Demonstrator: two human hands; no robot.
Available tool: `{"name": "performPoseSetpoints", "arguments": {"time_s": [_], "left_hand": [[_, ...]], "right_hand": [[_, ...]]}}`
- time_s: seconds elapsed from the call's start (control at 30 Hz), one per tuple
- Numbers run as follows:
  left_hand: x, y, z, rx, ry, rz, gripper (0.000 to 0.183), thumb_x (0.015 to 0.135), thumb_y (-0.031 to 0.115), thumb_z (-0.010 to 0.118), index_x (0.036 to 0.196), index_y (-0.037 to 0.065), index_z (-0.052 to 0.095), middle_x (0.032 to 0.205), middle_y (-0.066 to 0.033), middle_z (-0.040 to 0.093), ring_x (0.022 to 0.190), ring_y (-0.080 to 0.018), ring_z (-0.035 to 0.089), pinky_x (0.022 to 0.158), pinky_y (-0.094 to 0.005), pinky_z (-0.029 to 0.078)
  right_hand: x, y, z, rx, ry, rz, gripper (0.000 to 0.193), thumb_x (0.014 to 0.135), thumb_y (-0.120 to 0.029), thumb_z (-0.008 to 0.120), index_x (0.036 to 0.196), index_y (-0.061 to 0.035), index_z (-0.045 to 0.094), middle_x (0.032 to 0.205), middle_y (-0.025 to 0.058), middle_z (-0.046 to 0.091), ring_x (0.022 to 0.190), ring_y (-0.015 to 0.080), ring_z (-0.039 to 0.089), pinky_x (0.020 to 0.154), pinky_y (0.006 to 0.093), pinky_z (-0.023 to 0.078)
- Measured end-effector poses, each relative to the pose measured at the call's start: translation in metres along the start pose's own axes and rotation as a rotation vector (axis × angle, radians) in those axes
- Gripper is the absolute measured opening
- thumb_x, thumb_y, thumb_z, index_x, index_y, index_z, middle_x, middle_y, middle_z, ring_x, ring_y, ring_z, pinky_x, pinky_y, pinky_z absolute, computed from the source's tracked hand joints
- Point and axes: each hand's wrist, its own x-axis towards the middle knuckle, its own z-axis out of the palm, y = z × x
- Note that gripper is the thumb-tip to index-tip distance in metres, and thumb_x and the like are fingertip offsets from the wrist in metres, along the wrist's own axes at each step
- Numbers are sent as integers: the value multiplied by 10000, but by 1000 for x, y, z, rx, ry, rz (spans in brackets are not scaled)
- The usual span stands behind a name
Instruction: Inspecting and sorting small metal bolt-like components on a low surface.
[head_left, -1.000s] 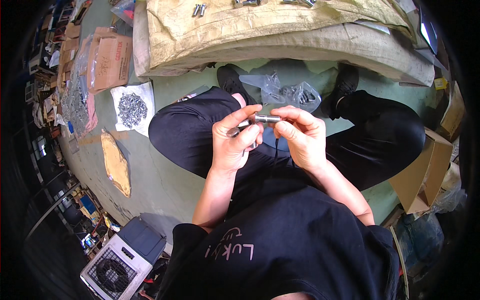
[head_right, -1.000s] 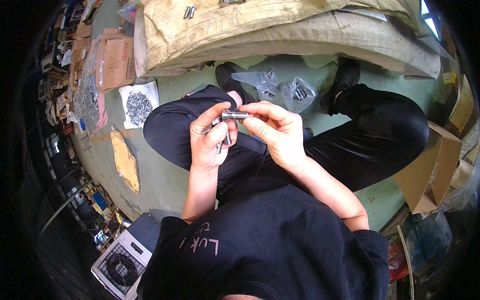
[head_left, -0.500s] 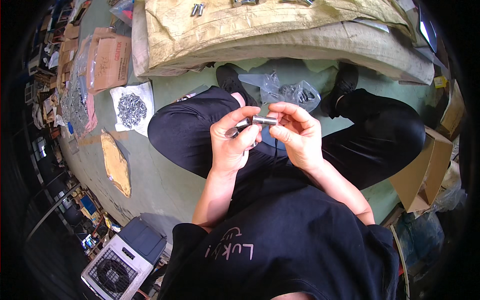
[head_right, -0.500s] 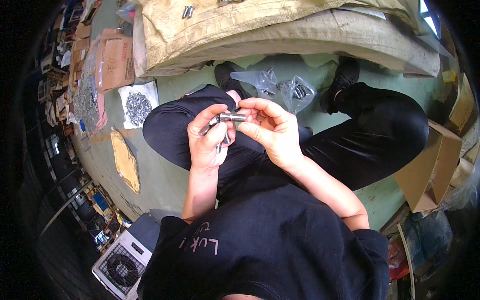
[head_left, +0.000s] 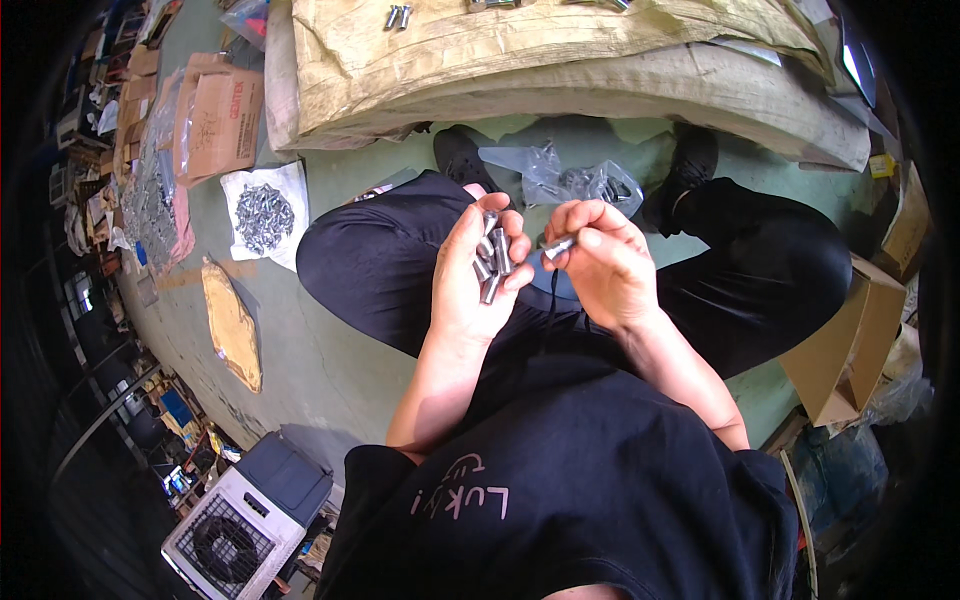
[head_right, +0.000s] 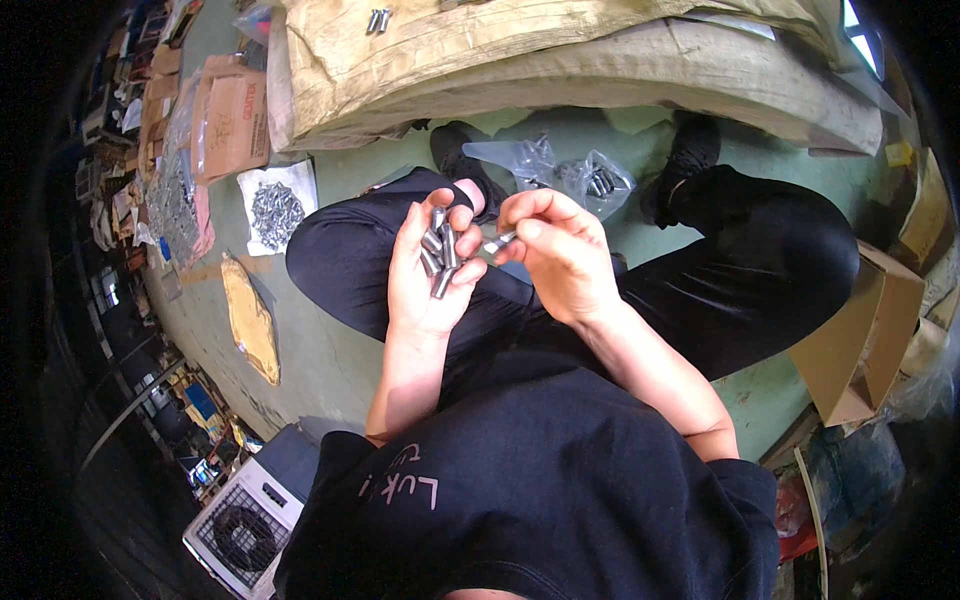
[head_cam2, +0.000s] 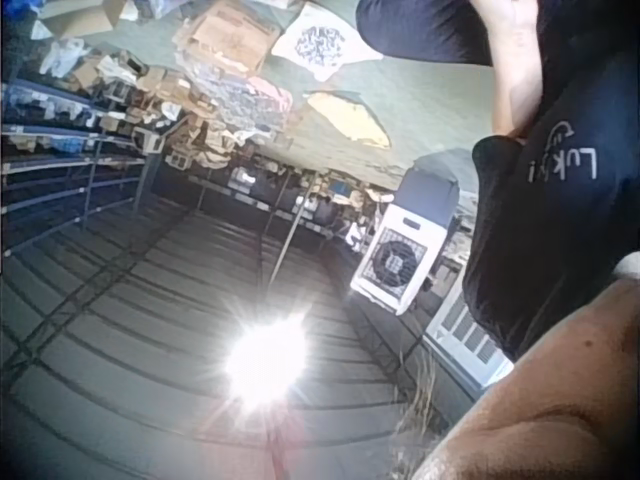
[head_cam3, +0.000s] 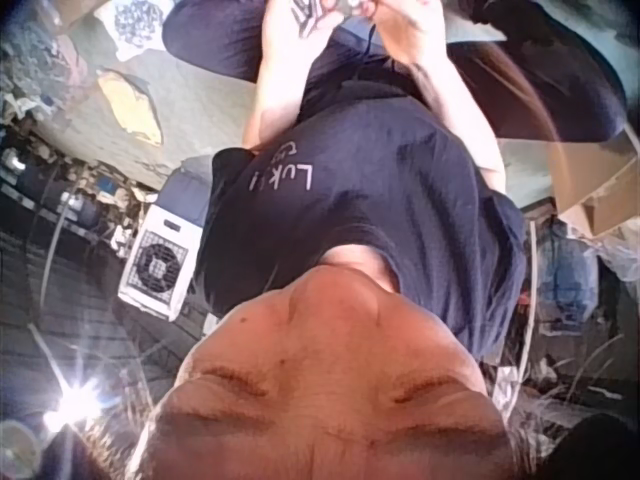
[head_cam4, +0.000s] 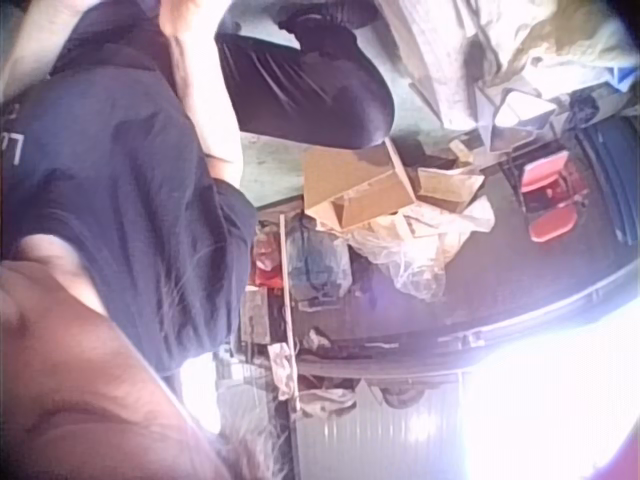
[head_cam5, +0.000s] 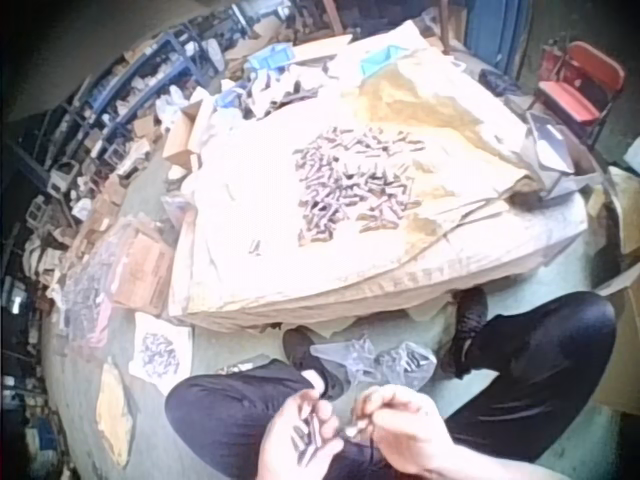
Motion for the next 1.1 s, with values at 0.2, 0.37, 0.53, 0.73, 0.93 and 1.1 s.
{"name": "performPoseSetpoints", "arguments": {"time_s": [0.2,0.37,0.53,0.73,0.93,1.1], "left_hand": [[7,-9,1,-35,109,49,210,885,273,451,972,82,456,827,-54,519,758,-161,504,551,-280,412],[7,-14,3,-81,99,61,201,879,257,448,966,76,454,833,-54,503,778,-163,483,579,-285,427],[3,-14,6,-35,168,32,212,880,262,438,953,72,497,892,-73,554,813,-170,531,671,-300,476],[1,-8,6,7,231,-22,235,879,273,449,949,61,524,854,-76,568,702,-157,558,487,-258,460],[-7,-2,1,34,51,-58,193,865,164,509,979,11,539,734,-56,553,594,-116,520,375,-176,363],[-11,1,8,444,77,134,265,808,82,582,1052,-14,546,759,-73,566,566,-92,505,388,-162,360]], "right_hand": [[-10,11,4,-987,38,-113,207,692,-87,700,801,-41,530,703,-21,491,600,65,477,508,209,378],[-6,11,16,-1458,-16,-486,260,672,-143,715,835,-25,550,693,58,511,545,150,503,513,251,427],[-6,11,9,-1180,-3,-441,155,706,-83,681,790,0,581,678,44,520,541,101,478,483,222,380],[-8,11,5,-512,181,-106,126,796,-71,586,867,33,586,690,51,546,478,47,380,431,188,275],[-5,7,3,-389,191,-33,168,798,-75,588,925,36,588,700,91,574,446,50,370,406,187,275],[-5,5,6,-400,182,-22,173,797,-74,590,930,36,591,709,96,579,448,54,375,407,189,277]]}}
